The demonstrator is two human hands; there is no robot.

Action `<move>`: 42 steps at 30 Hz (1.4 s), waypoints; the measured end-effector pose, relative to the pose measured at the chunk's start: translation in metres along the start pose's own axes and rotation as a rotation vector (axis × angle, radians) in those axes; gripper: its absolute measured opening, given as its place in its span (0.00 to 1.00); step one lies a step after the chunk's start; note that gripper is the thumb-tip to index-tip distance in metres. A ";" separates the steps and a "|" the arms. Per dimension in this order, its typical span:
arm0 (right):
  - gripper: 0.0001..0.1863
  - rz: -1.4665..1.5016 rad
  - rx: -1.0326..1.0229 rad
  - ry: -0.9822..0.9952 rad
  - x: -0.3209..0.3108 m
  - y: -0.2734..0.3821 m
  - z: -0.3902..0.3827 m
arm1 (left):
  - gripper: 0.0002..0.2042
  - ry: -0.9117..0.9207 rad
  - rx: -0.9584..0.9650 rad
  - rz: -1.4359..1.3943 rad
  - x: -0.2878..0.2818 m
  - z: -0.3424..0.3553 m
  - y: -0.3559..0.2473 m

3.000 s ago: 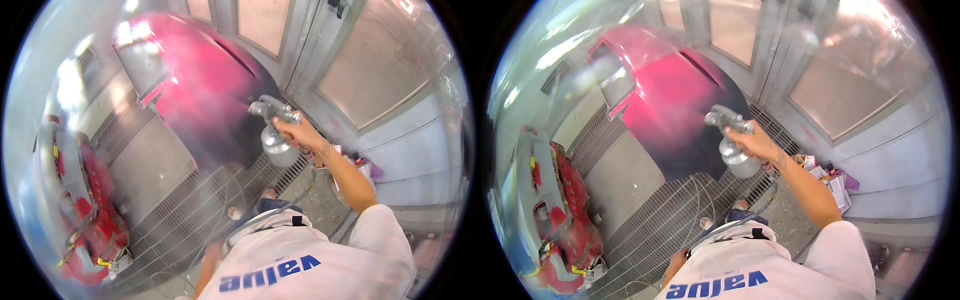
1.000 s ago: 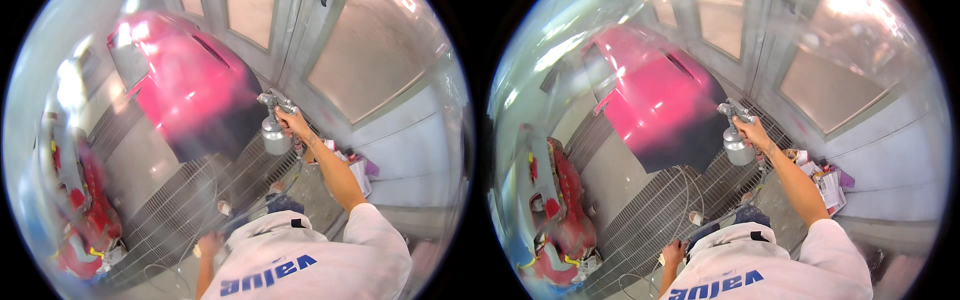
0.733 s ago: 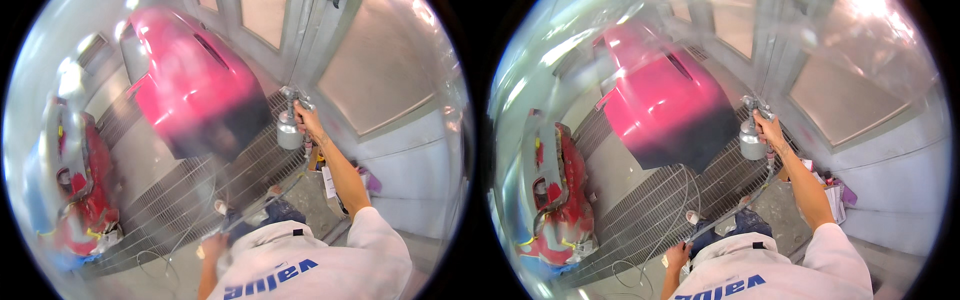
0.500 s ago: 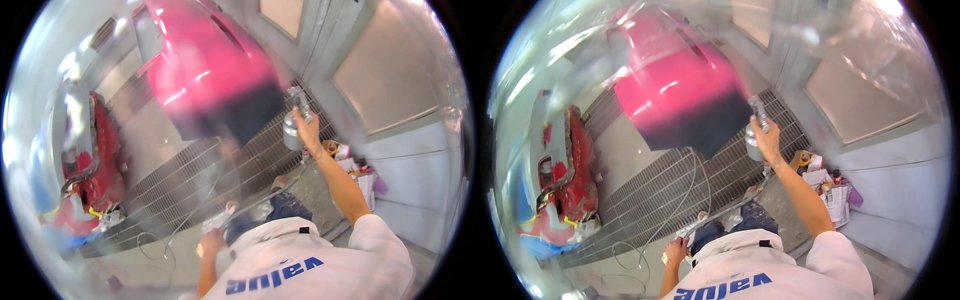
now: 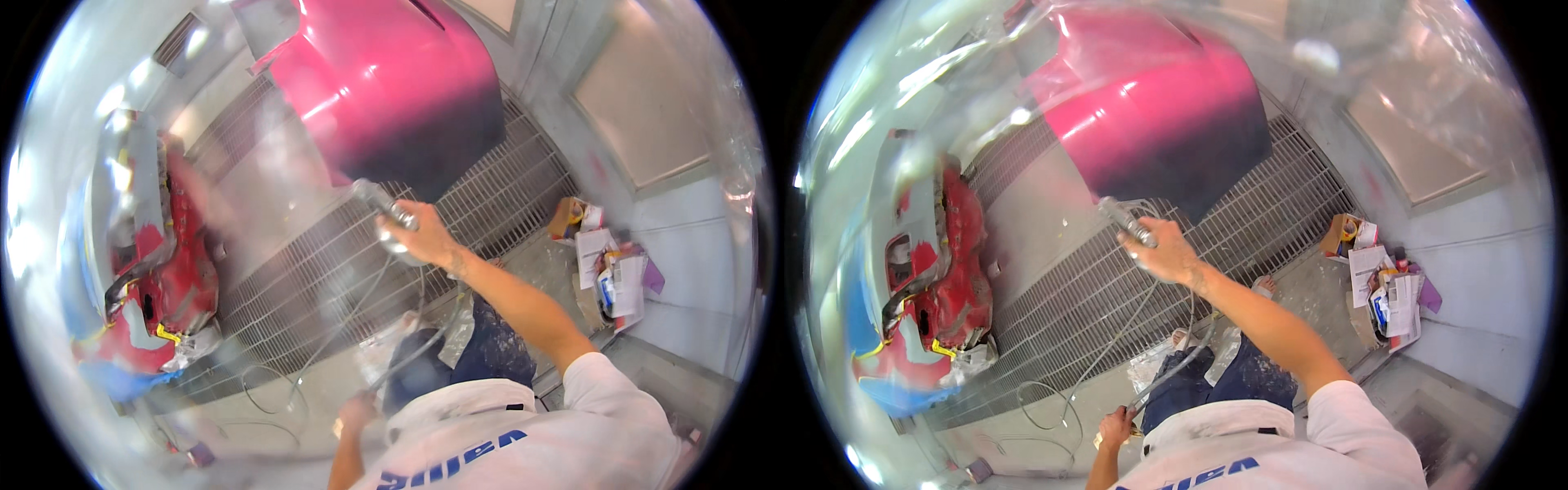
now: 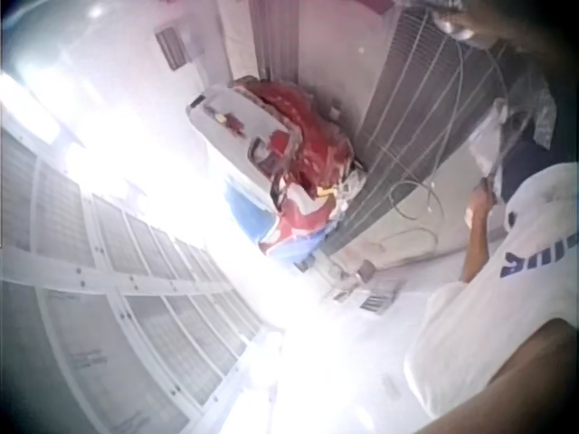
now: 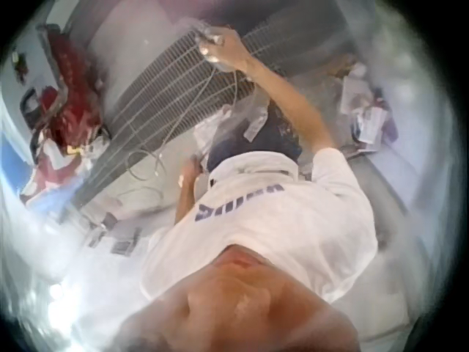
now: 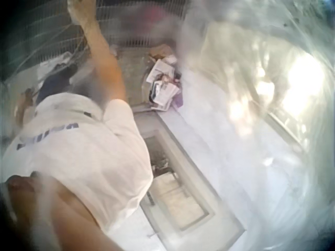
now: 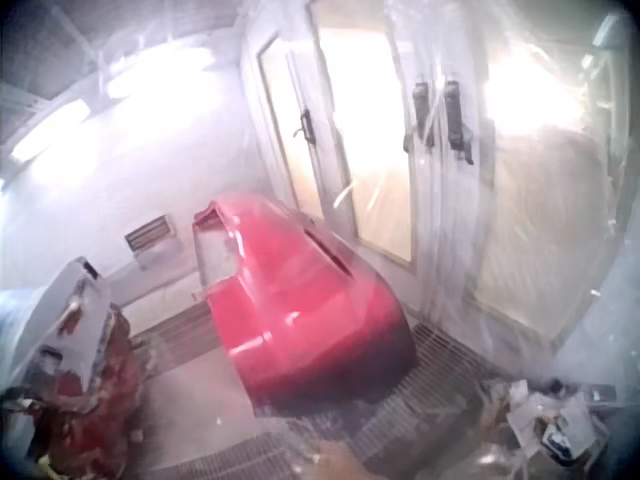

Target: The person wipes a grey car bumper with a cloth, then uses a spray gun to apply pink paint to the bumper. They continue to spray the bumper from various angles, ensuring even coverage.

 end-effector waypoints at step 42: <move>0.23 -0.114 0.033 -0.270 -0.160 -0.077 -0.011 | 0.23 -0.051 0.463 0.130 0.033 0.107 -0.104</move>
Point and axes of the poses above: each hand's wrist, its own z-axis towards the middle knuckle, its own x-axis out of the palm, y = z × x, the point moved 7 cm from there along z, towards the middle knuckle, and after that the axes turned 3 degrees about z, right-handed, at the moved point
